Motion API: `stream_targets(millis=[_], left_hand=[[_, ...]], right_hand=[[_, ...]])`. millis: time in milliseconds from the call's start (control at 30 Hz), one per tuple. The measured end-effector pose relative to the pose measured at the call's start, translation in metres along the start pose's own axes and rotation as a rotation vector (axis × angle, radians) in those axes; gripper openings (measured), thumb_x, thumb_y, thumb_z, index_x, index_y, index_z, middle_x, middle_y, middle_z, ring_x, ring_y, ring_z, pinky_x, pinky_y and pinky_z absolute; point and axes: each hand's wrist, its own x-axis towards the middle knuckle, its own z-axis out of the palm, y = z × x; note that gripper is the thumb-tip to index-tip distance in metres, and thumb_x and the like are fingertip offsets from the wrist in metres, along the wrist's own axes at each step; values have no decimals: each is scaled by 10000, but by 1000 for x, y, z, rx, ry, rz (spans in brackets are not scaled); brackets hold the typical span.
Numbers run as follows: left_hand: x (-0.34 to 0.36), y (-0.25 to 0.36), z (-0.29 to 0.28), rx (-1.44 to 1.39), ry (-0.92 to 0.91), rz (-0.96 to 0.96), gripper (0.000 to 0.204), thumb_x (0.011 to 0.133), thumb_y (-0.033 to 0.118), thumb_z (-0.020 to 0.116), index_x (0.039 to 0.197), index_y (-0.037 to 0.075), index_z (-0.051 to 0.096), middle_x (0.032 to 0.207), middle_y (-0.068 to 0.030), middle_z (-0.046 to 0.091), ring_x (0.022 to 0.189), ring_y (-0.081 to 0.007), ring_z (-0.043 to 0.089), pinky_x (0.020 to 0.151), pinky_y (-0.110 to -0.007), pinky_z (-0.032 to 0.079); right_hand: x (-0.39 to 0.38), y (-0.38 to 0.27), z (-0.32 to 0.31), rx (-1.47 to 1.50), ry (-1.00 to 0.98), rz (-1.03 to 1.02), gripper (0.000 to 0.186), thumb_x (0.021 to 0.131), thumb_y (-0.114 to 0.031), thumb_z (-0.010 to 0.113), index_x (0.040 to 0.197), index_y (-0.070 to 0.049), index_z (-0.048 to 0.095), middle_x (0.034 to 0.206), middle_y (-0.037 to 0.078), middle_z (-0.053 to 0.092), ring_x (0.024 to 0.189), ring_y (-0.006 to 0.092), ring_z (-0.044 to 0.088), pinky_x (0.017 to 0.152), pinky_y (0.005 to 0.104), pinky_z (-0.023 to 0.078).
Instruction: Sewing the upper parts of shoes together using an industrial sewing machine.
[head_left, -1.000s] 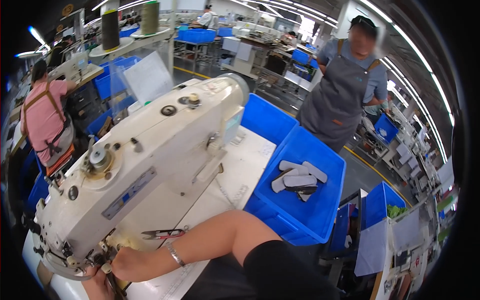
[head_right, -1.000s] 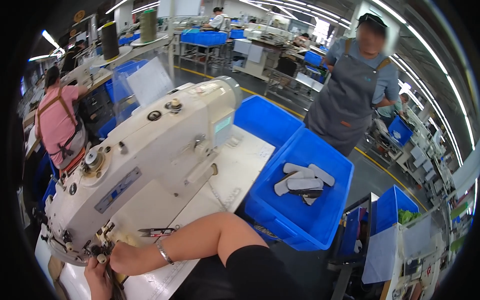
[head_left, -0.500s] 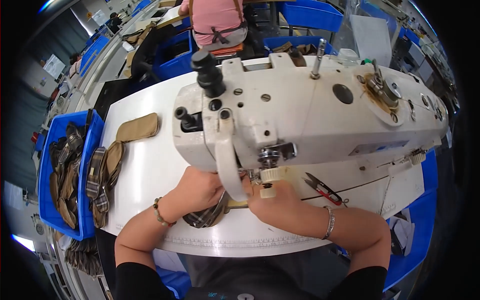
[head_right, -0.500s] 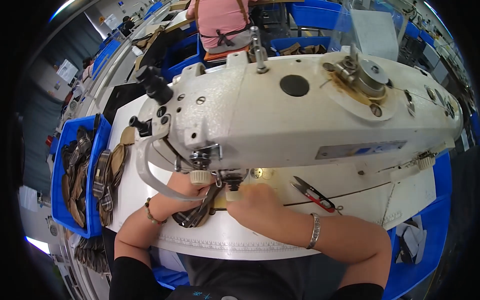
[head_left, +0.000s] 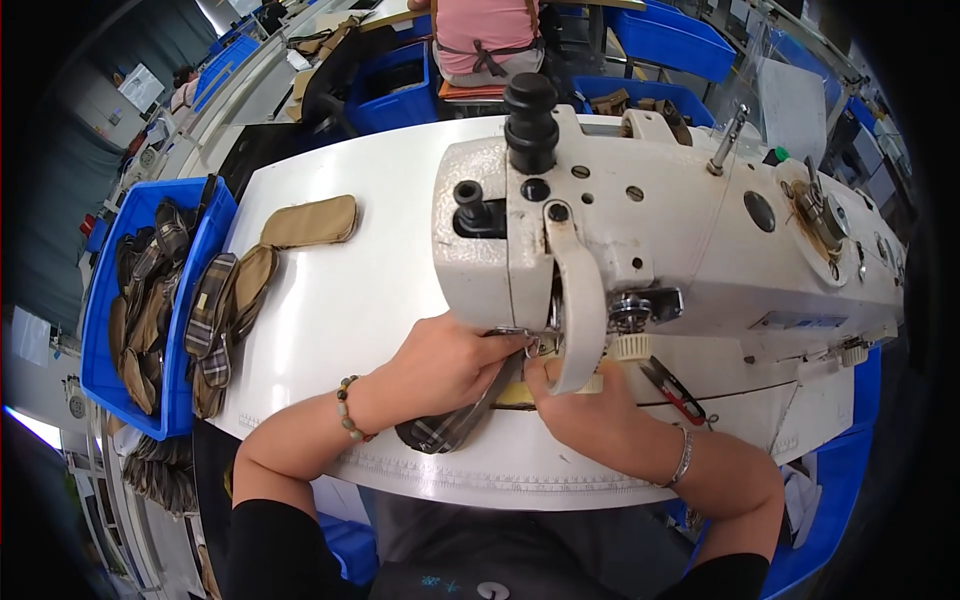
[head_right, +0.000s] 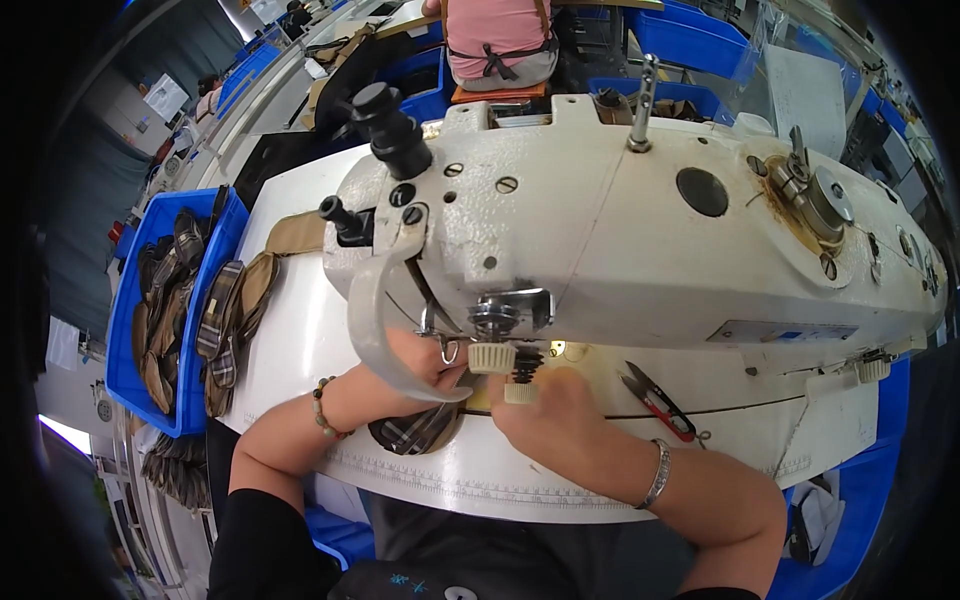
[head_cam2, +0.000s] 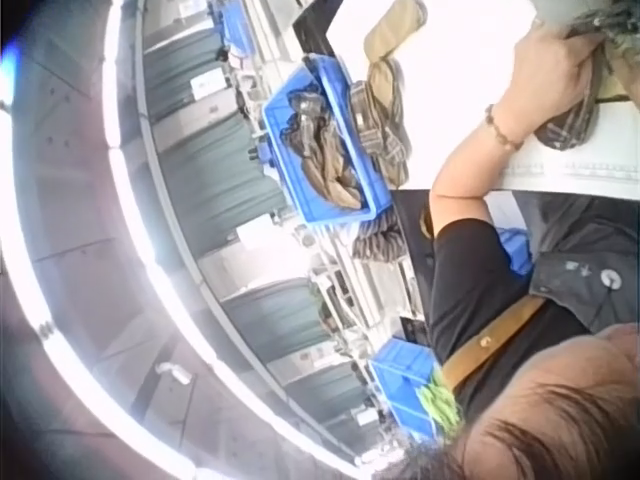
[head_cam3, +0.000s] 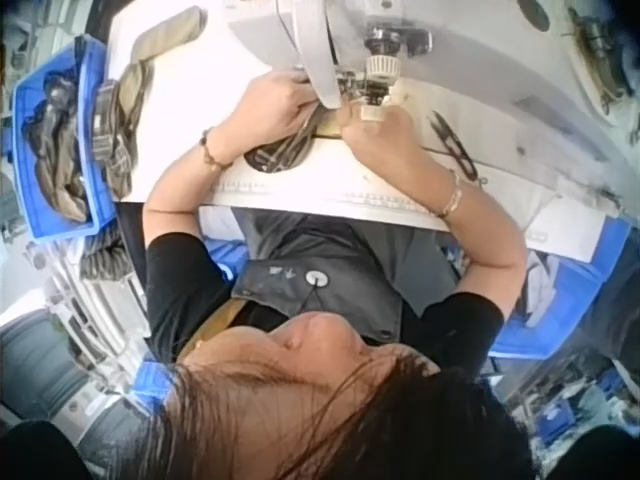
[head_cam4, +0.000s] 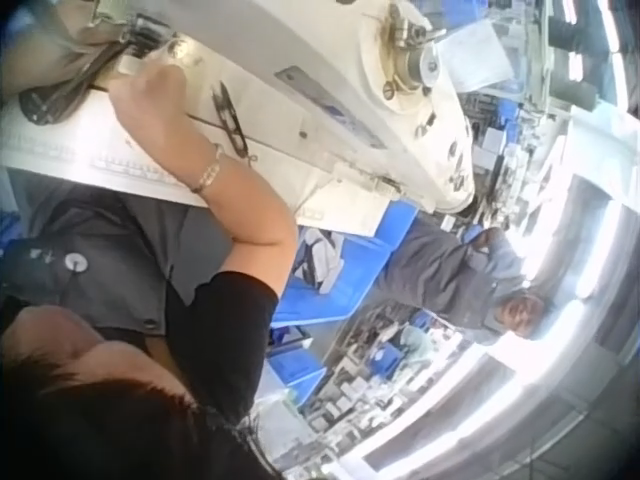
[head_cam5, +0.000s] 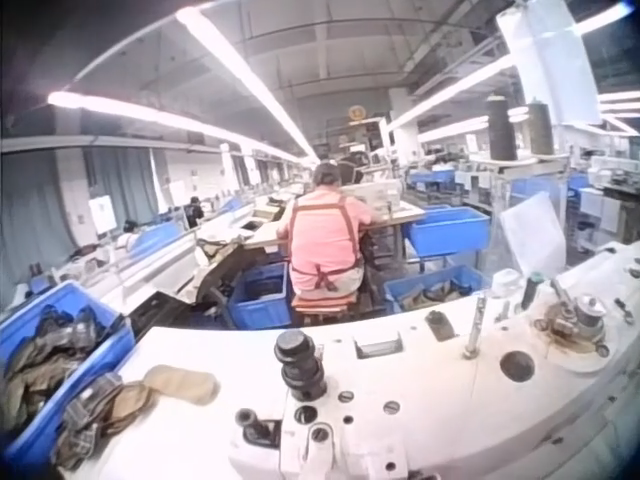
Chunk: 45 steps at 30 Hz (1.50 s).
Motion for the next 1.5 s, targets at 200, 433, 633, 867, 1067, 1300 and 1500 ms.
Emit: stream_targets(millis=[200, 433, 633, 867, 1067, 1300, 1500], left_hand=[[2, 0, 4, 37, -36, -30, 254, 812, 104, 647, 1046, 106, 746, 909, -83, 696, 803, -271, 673, 636, -374, 560], [0, -4, 5, -1, -26, -78, 255, 799, 122, 662, 1039, 116, 747, 893, -83, 696, 798, -282, 670, 656, -382, 562], [-3, -6, 5, -79, 15, -56, 271, 779, 111, 666, 1038, 116, 748, 900, -88, 699, 805, -288, 664, 670, -383, 558], [0, -1, 4, 12, -17, -9, 285, 769, 108, 669, 1043, 98, 746, 931, -89, 699, 884, -275, 653, 670, -377, 558], [1, -1, 3, 19, -9, 1, 292, 767, 100, 669, 1049, 94, 743, 934, -101, 696, 902, -285, 655, 677, -383, 559], [2, -2, 8, -16, -9, -35, 275, 792, 107, 666, 1057, 86, 738, 934, -140, 688, 812, -330, 663, 686, -395, 558], [2, 0, 8, -47, 4, -37, 218, 833, 138, 658, 1027, 69, 730, 908, -151, 687, 813, -335, 666, 693, -407, 552]], right_hand=[[7, -2, 14, 978, 395, 405, 163, 844, -58, 684, 993, -12, 640, 801, 40, 683, 744, 162, 679, 629, 309, 507], [5, 3, 20, 574, 568, 171, 55, 884, -74, 656, 869, -21, 661, 713, 63, 682, 676, 206, 687, 611, 335, 513], [3, -2, 27, 588, 544, 96, 178, 854, -112, 594, 1020, -80, 651, 681, 62, 641, 592, 241, 663, 500, 389, 511], [4, -1, 19, 467, 473, 95, 131, 899, -130, 555, 988, -77, 634, 677, 117, 640, 621, 320, 661, 532, 433, 525], [4, -3, 14, 709, 435, 204, 132, 930, -163, 543, 984, -92, 641, 715, 138, 657, 676, 355, 666, 578, 448, 526], [5, -2, 21, 779, 478, 279, 119, 895, -160, 603, 875, -62, 667, 726, 150, 676, 701, 343, 681, 597, 428, 534], [3, 1, 16, 686, 555, 200, 60, 834, -108, 627, 851, -69, 669, 682, 114, 651, 626, 299, 669, 547, 389, 522]])
